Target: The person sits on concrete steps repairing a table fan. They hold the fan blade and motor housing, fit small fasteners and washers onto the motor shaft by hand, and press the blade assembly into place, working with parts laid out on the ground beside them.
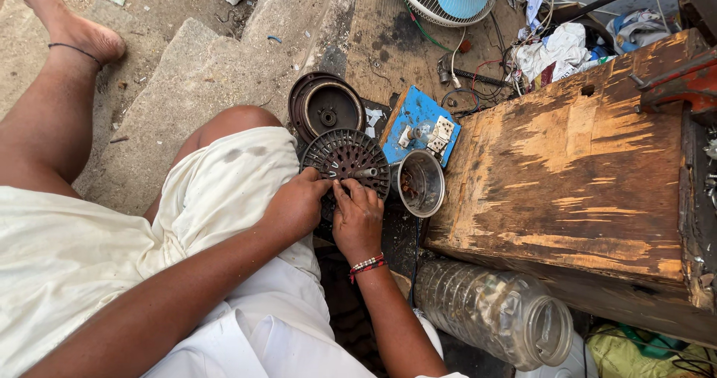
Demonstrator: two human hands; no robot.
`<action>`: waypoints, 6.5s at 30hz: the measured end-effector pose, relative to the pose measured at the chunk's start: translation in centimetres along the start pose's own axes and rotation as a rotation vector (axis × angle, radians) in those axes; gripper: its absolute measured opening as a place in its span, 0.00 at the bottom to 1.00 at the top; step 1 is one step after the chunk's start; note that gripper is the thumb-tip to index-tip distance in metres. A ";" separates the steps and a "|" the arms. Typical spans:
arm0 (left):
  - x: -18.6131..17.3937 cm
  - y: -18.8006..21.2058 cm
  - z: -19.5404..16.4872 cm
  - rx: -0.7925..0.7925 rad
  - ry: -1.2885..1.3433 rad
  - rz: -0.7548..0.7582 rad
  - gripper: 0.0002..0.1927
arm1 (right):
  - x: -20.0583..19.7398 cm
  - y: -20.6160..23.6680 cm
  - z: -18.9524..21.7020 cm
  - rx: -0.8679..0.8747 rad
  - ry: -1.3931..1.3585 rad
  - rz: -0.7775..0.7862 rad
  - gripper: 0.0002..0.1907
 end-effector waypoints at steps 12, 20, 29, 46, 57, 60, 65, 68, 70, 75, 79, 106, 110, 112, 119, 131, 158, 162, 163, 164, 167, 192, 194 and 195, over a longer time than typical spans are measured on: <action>0.4 0.3 -0.4 -0.024 -0.051 0.071 0.20 | -0.2 0.2 0.4 -0.004 0.025 0.044 0.24; 0.1 0.3 -1.1 0.032 -0.048 0.057 0.26 | -1.2 -0.4 -0.7 -0.013 -0.089 -0.032 0.24; 1.4 0.3 -0.9 0.041 -0.136 0.136 0.29 | -0.5 -0.7 -0.6 -0.018 -0.028 0.035 0.23; 1.5 -4.7 1.2 0.042 -0.170 0.096 0.08 | -0.7 -0.5 -3.2 0.150 -0.204 -0.077 0.12; 1.5 -5.1 1.9 0.049 -0.114 0.077 0.08 | -0.4 -1.0 -3.2 0.163 -0.215 -0.050 0.12; 1.4 -5.1 2.0 0.031 -0.122 0.085 0.08 | -0.5 -1.0 -3.1 0.159 -0.223 -0.053 0.12; 1.0 -5.1 1.7 0.052 -0.097 0.067 0.08 | -0.5 -1.0 -2.7 0.161 -0.211 -0.032 0.11; 1.0 -5.1 1.6 0.062 -0.099 0.068 0.08 | -0.8 -0.9 -2.3 0.142 -0.183 -0.036 0.11; 1.0 -5.1 1.5 0.071 -0.110 0.065 0.08 | -1.0 -0.9 -2.0 0.115 -0.157 -0.042 0.12; 1.2 -5.0 1.9 0.022 -0.146 0.071 0.08 | -1.1 -0.9 -1.8 0.095 -0.141 -0.035 0.12; 1.2 -5.1 2.0 0.034 -0.129 0.068 0.07 | -1.1 -1.0 -2.2 0.126 -0.207 -0.054 0.10; 1.4 -5.5 3.1 -0.026 -0.081 0.085 0.08 | -1.1 -1.3 0.4 -0.020 -0.132 0.027 0.08; 1.0 -5.4 3.1 0.005 -0.051 0.061 0.08 | -1.9 -0.3 0.4 0.013 -0.207 -0.057 0.10; 1.1 -5.3 3.2 0.007 -0.016 0.075 0.07 | -2.2 0.2 -0.2 0.036 -0.249 -0.076 0.10; 0.6 -5.5 3.4 -0.048 0.074 0.079 0.08 | -1.8 -1.2 -1.8 0.118 -0.254 -0.103 0.13; 1.4 -5.7 4.3 -0.148 0.046 0.108 0.08 | -1.3 -1.3 -2.0 0.125 -0.222 -0.075 0.12; 0.6 -5.1 2.4 -0.172 -0.042 0.080 0.12 | -5.7 -0.5 -4.9 0.116 -0.358 -0.286 0.15; 0.8 -5.0 2.3 -0.250 -0.047 0.104 0.16 | -10.3 -4.6 -9.7 0.187 -0.271 -0.453 0.11; 0.8 -5.4 1.9 -0.225 -0.060 0.106 0.15 | -10.4 -7.1 -10.7 0.181 -0.225 -0.407 0.10; 0.8 -5.4 1.6 -0.207 -0.070 0.102 0.15 | -9.8 -10.0 -11.7 0.183 -0.246 -0.333 0.11; 0.7 -5.2 1.4 -0.220 -0.063 0.086 0.15 | -4.5 -19.0 -13.7 0.194 -0.295 -0.027 0.11; -2.2 -9.4 6.7 -0.345 0.465 0.102 0.12 | 19.4 -27.9 -18.1 -0.071 0.355 0.919 0.16; -2.2 -9.4 6.6 -0.338 0.464 0.112 0.12 | 19.6 -27.8 -17.8 -0.091 0.366 0.927 0.15; -2.2 -9.3 6.6 -0.337 0.464 0.112 0.11 | 19.7 -27.7 -17.7 -0.094 0.376 0.936 0.15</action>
Point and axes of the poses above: each hand's wrist, its own y-axis away from the middle knuckle, its own x-axis out of the palm, z = x × y, the point moved 9 cm from there along -y, towards the middle knuckle, and after that the axes turned 7 degrees about y, right-handed, at the moved point
